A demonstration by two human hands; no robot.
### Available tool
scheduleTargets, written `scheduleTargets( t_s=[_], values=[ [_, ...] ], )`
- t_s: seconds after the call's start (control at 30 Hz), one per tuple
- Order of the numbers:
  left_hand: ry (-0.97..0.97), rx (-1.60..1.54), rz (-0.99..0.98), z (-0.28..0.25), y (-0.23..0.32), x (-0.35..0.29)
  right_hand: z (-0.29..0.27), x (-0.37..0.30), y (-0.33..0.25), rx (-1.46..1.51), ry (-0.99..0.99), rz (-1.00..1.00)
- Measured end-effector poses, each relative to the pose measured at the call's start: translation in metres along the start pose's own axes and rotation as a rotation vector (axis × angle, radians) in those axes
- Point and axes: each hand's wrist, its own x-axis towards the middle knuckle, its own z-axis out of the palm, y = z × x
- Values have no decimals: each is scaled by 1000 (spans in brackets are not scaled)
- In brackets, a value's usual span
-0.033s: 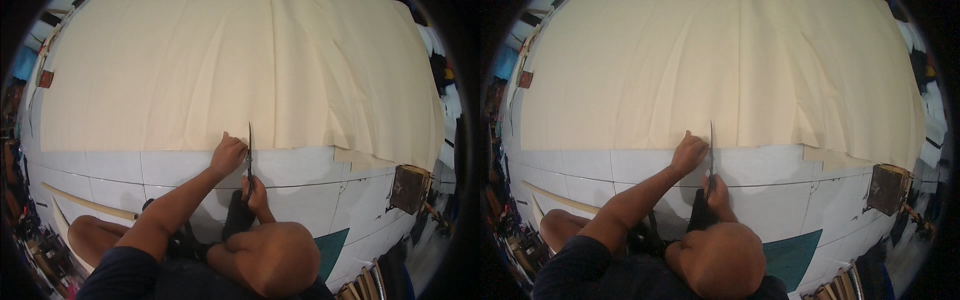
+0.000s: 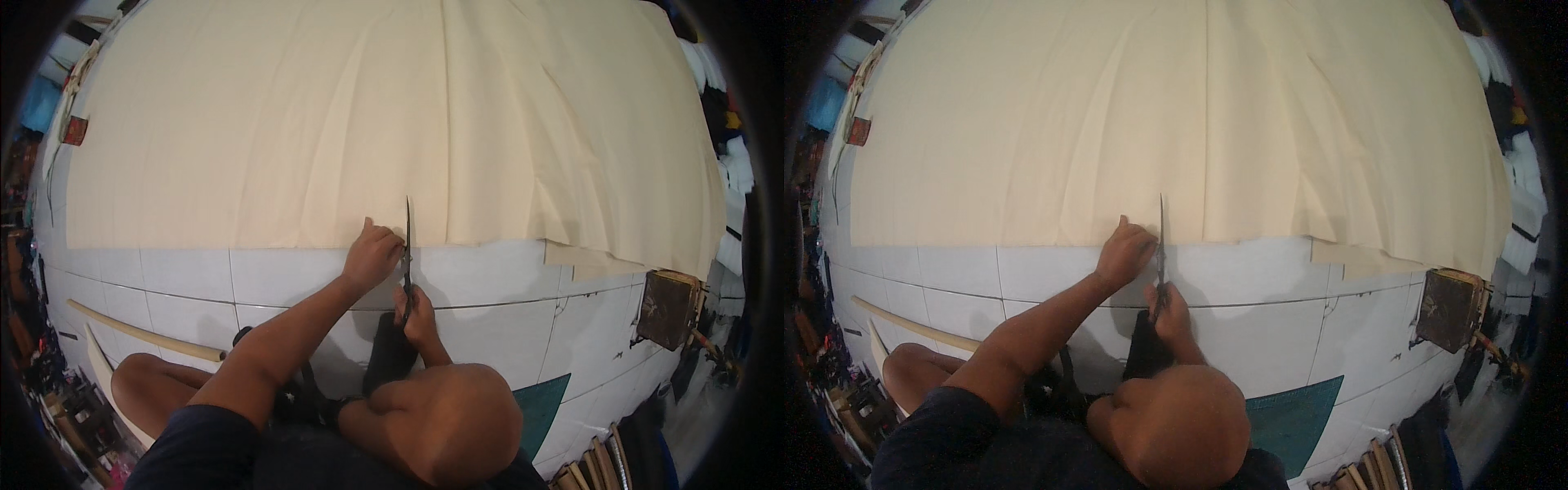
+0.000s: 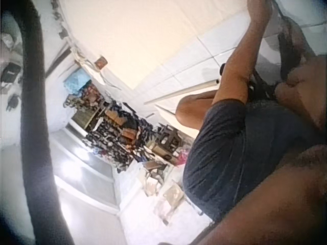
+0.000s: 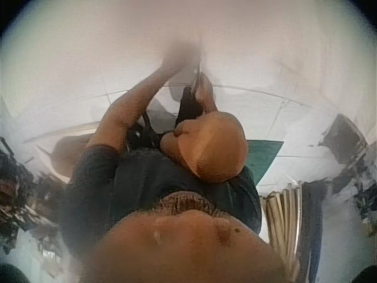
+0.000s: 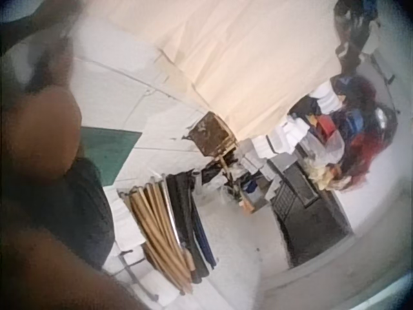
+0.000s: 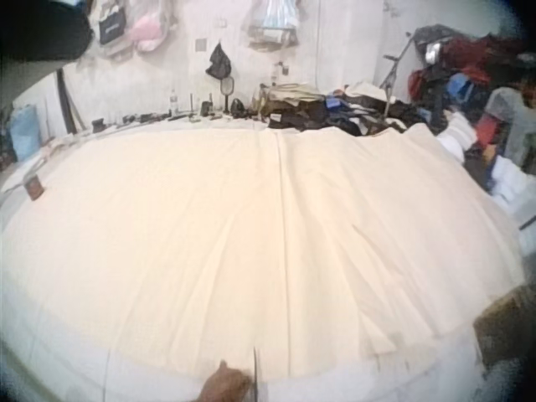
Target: The person sits on a tiled floor and uses a long wooden stick to align and measure a large piece of off-white fabric. They then use scissors to cut the fabric along the straight edge of the stick. The person repeats this process, folding and repositioning the fabric to cut multiple straight sections.
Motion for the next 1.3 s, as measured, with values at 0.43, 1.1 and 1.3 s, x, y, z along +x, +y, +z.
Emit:
scheduleTargets(
  t_s=[0.43, 1.1, 1.3],
  values=[
    [-27, -32, -23, -5, -5, -5, 5, 10, -13, 16, -2, 72],
    [-434, 248, 72, -30, 7, -6, 0, 54, -33, 9, 53, -68],
    [-384, 439, -11, -21, 32, -34, 6, 95, -50, 10, 53, -108]
  ],
)
